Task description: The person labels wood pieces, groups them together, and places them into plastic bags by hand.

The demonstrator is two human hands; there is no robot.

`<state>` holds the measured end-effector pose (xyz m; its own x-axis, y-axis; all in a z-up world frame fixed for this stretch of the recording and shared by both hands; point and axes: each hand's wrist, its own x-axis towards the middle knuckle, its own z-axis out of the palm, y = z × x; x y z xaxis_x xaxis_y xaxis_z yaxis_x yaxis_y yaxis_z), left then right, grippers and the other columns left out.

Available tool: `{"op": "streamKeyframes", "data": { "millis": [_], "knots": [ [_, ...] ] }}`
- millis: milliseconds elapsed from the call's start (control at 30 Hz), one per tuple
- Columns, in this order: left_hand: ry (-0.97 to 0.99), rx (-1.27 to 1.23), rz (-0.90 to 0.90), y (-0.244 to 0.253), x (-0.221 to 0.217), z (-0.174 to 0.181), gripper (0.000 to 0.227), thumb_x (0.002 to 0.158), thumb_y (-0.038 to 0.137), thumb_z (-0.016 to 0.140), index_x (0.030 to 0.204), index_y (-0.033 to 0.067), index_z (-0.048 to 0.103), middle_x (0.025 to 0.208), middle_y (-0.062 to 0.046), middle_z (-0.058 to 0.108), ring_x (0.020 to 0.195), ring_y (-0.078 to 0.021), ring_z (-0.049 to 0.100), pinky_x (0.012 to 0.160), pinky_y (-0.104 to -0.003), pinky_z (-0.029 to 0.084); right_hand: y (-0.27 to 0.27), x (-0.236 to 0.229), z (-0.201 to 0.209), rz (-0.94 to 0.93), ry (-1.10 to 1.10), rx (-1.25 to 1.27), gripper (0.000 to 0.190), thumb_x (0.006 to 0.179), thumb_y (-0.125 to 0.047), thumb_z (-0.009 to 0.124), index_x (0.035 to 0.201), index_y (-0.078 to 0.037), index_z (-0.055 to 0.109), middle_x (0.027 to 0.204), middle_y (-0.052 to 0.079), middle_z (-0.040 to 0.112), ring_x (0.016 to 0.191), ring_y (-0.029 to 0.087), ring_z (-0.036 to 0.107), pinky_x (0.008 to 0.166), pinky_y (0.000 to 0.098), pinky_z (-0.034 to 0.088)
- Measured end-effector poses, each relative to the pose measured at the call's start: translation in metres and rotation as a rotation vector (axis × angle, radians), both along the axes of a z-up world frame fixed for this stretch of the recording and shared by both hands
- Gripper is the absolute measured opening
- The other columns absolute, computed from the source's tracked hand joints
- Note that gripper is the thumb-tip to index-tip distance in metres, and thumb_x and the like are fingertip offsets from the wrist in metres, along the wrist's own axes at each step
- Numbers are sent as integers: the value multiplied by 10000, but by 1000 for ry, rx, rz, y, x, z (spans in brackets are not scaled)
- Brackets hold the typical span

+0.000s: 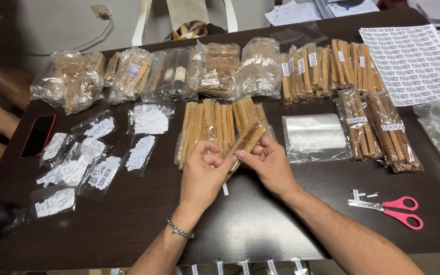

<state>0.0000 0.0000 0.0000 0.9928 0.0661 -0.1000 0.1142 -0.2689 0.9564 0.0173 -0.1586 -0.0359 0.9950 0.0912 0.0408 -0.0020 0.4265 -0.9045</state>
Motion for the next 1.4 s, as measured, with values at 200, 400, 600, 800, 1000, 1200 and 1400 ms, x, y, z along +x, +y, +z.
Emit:
{"op": "streamKeyframes", "data": {
  "millis": [200,400,600,800,1000,1200,1400],
  "knots": [
    [-135,249,21,15,-3,13,413,754,231,916,971,-11,661,504,-106,644,422,-191,536,408,-288,398,-13,9,12,-128,-44,26,361,902,13,712,1211,96,545,1053,267,762,894,293,768,785,414,664],
    [-164,63,15,5,-1,18,627,643,323,976,1086,-40,721,991,-207,759,922,-225,704,853,-338,583,-9,3,11,-71,-39,-5,409,880,10,727,1238,93,547,1078,271,765,915,308,770,799,430,665],
    [142,-43,-272,-2,5,31,362,807,198,826,1028,-79,752,893,-157,801,754,-205,691,603,-312,595,-11,5,8,-2,-45,31,351,908,-2,694,1221,86,564,1062,270,764,891,285,770,753,398,679],
    [214,-206,-231,5,15,-8,376,768,68,849,1088,-91,732,894,-135,786,734,-197,739,585,-319,635,-13,1,17,52,-73,23,424,858,45,723,1252,61,565,1119,248,758,950,265,761,789,404,679],
    [230,-119,-242,0,5,10,359,763,84,856,1071,-72,760,887,-134,807,741,-194,741,604,-305,634,-14,4,6,0,-60,-59,352,872,-20,759,1165,86,596,1009,251,779,850,255,773,715,373,678],
    [233,-121,-221,-2,3,12,370,756,91,865,1072,-69,762,886,-135,807,741,-197,746,602,-324,638,-13,1,16,9,-58,-39,358,840,6,781,1142,84,604,994,253,783,832,267,783,700,376,682],
    [214,-84,-221,0,0,24,350,801,223,851,1036,-31,796,847,-99,812,774,-165,719,655,-307,633,-12,1,7,23,-89,-75,366,862,-2,762,1171,92,591,997,262,779,835,270,782,686,367,687]
  ]
}}
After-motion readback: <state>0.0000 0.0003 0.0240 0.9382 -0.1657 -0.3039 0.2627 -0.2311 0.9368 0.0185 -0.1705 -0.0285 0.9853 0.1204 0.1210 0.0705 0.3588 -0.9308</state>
